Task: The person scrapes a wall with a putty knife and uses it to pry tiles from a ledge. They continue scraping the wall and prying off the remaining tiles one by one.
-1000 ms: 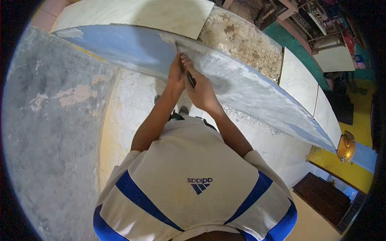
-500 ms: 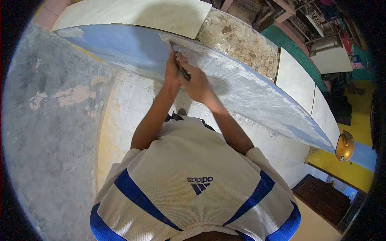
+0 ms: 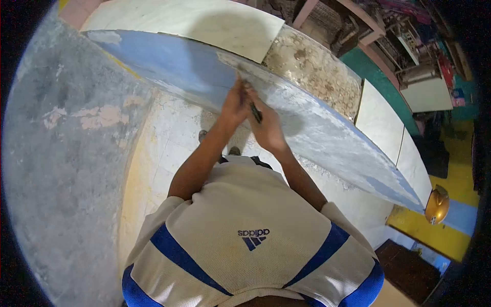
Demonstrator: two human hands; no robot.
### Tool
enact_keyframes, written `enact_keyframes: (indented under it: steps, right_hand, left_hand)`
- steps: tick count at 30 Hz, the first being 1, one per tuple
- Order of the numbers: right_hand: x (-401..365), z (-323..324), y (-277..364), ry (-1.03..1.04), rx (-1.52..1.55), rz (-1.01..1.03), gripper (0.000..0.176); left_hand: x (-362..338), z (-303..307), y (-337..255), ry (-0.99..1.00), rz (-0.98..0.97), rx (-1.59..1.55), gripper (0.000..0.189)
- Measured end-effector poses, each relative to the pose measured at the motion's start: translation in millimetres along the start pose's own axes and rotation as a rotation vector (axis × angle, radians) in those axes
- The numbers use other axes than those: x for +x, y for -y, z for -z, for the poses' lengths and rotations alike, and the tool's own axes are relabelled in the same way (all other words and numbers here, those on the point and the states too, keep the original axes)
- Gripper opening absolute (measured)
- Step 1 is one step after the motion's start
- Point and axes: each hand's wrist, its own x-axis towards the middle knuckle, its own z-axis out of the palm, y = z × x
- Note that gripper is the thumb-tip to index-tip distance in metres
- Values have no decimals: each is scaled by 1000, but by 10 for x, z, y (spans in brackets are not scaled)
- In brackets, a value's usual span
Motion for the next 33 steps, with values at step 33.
enact_keyframes:
  steps: [33]
  right_hand:
    - [286,-256,202,38,-42,-100,34]
  left_hand:
    - [-121,-395,-150,-191,-64,-13,42]
